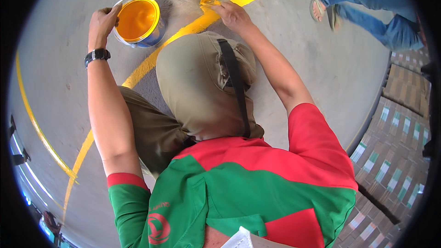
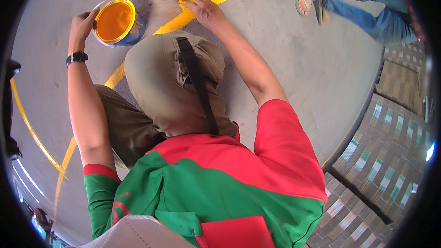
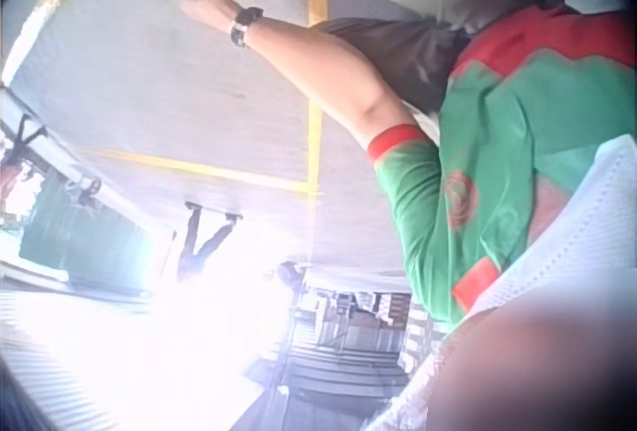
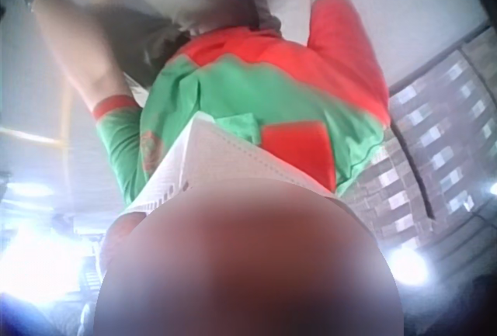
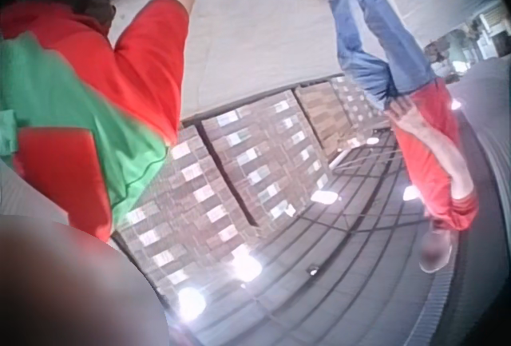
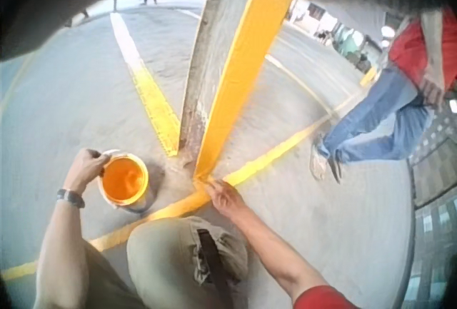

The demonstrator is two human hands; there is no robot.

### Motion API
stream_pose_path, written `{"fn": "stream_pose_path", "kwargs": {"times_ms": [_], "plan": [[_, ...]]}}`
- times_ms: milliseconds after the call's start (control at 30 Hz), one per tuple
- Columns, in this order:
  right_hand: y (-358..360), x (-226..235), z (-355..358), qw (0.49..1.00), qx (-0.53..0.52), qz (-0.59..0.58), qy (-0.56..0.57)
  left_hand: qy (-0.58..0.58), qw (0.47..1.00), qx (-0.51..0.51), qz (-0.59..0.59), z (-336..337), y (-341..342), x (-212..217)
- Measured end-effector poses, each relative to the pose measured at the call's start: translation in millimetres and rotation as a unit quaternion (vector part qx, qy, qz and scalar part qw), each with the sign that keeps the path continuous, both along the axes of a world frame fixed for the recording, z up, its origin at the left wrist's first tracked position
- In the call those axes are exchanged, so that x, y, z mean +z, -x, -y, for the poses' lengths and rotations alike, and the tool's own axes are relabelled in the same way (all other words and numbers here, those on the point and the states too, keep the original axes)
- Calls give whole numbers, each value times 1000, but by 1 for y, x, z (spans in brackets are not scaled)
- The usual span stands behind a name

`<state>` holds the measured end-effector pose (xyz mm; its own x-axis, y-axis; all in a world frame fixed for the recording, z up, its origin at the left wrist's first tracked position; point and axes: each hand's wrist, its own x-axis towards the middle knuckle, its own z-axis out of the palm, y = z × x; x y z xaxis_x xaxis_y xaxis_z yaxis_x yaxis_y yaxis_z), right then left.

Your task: The person paints a vertical metal pole and the floor lines around its base with yellow paint using a brush and a small paint can. They repeatedly dip the brush into the can and apply paint to the pole and the ground.

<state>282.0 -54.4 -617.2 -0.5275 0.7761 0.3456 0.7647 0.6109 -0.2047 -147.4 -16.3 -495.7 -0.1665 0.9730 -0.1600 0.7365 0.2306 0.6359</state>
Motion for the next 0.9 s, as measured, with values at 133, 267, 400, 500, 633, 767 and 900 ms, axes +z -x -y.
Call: {"fn": "stream_pose_path", "kwargs": {"times_ms": [133,267,400,500,633,767,900], "plan": [[-15,-3,10,985,-136,-108,4,4,1000,2,-20,4,-1,6],[-1,-13,8,907,-290,-289,95,5,1000,2,-30,5,-4,9],[24,-27,-1,739,-403,-485,237,6,1000,1,-30,6,-5,11],[25,-29,2,682,-358,-589,244,8,1000,4,-13,7,-5,10],[21,-25,9,785,-377,-477,121,22,1000,10,-3,8,-4,11],[31,-24,5,802,-368,-461,93,29,999,20,-1,8,-5,12],[29,-22,0,747,-353,-556,92,3,1000,17,-18,11,-7,14]]}}
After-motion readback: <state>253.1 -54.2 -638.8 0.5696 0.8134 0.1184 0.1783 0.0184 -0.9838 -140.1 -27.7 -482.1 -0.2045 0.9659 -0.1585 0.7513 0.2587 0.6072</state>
